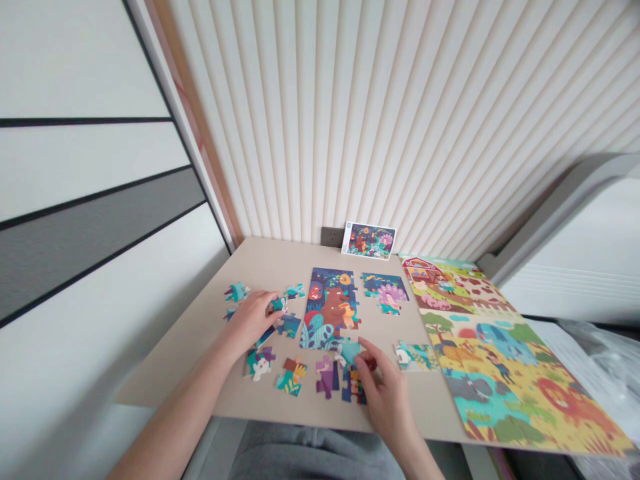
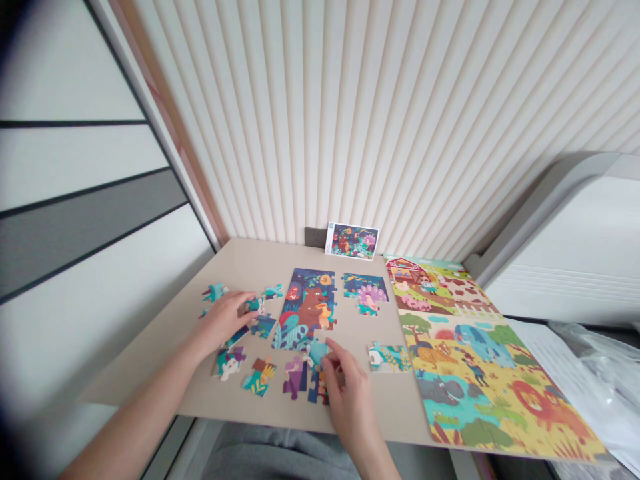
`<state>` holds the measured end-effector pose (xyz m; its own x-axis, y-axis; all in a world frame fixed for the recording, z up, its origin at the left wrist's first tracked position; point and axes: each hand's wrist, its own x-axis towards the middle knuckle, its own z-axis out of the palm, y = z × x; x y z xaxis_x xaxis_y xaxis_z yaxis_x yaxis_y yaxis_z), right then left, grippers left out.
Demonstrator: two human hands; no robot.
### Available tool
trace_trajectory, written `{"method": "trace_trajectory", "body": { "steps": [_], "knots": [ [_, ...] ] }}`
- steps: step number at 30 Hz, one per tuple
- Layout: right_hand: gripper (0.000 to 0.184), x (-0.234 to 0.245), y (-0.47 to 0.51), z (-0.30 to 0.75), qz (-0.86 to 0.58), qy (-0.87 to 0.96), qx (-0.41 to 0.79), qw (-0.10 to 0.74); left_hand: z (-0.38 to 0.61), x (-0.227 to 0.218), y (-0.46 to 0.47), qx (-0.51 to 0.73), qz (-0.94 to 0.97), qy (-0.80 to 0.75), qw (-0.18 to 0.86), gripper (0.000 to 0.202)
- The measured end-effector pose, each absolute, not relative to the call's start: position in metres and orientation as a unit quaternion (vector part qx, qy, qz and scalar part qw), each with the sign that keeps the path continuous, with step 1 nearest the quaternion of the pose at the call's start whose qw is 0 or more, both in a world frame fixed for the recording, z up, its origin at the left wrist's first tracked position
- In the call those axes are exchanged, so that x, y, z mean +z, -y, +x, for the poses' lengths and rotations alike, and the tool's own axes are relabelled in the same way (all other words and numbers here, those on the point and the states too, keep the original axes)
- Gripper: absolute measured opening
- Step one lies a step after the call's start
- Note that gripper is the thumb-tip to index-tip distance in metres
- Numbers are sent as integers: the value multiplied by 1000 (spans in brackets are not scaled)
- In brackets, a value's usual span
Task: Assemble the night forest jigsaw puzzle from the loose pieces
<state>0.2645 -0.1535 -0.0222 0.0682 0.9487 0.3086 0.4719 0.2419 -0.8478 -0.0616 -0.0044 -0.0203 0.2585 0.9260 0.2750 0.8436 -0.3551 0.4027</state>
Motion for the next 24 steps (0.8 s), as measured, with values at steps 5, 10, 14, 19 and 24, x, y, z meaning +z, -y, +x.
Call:
{"method": "trace_trajectory", "body": {
  "steps": [5, 10, 14, 19, 24],
  "knots": [
    [34, -23, 154, 265, -573, 630, 246, 464, -59, -16, 9, 255, 760, -588, 111, 42],
    [35, -22, 154, 266, -572, 629, 250, 463, -56, -9, 12, 254, 753, -596, 111, 35],
    [36, -20, 154, 265, -576, 618, 260, 467, -57, -10, 10, 283, 753, -579, 135, 39],
    [39, -14, 152, 263, -578, 568, 295, 507, -44, 1, 13, 425, 704, -509, 255, 36],
    [41, 0, 151, 276, -557, 515, 338, 557, 4, 28, 42, 399, 688, -404, 452, 41]
  ]
}}
